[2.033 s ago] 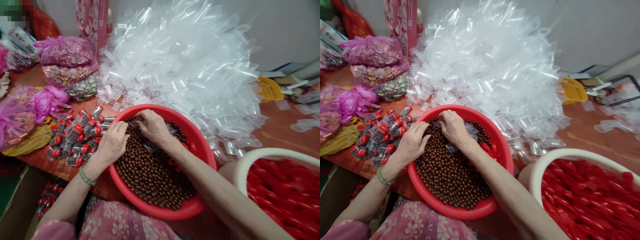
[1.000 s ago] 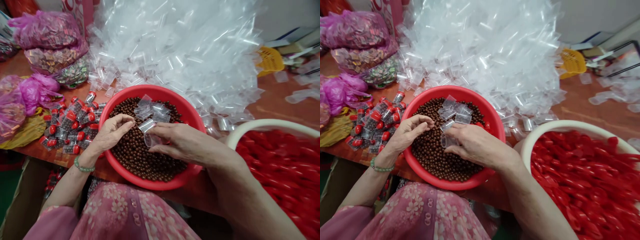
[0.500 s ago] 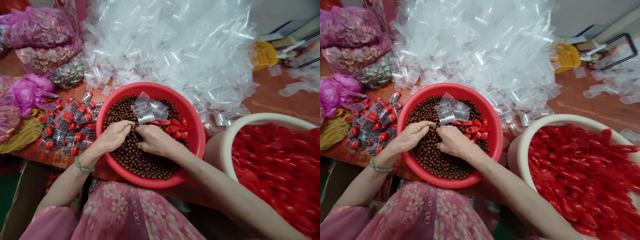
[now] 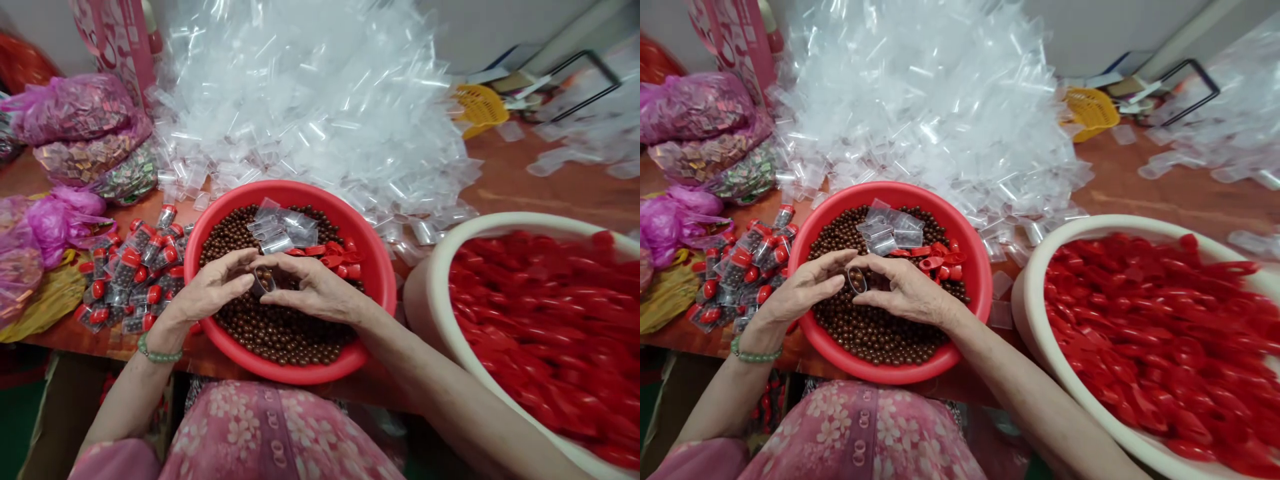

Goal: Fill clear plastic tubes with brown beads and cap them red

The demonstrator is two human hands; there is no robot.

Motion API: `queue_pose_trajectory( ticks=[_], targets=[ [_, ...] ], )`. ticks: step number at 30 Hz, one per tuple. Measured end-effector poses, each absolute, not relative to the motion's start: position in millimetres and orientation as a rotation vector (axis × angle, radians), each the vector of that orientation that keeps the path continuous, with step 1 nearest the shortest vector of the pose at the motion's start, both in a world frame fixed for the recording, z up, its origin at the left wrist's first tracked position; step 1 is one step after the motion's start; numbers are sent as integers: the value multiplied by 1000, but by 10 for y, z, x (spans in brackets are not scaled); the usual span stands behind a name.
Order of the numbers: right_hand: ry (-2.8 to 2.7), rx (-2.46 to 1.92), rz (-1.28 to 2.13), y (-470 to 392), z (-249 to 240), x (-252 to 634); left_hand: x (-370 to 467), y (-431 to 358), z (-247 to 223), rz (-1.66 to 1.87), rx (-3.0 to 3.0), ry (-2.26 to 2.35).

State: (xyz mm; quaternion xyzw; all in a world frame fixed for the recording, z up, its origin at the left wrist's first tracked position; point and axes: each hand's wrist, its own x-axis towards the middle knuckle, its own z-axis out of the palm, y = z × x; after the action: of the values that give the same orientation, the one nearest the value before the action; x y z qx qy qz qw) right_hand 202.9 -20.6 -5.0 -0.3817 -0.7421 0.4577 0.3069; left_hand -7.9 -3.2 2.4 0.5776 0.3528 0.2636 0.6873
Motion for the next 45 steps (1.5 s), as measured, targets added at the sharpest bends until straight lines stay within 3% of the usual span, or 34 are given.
queue_pose_trajectory(
  ticks=[11,24,45],
  targets=[
    [-2053,-916,1032,-186,115,2055,-40,-2,6,510,1158,543],
    [-2121,-942,936,-116,204,2059,-18,6,-40,560,1103,587],
    [-2116,-967,1111,-149,251,2022,-37,8,18,506,1176,656]
  ],
)
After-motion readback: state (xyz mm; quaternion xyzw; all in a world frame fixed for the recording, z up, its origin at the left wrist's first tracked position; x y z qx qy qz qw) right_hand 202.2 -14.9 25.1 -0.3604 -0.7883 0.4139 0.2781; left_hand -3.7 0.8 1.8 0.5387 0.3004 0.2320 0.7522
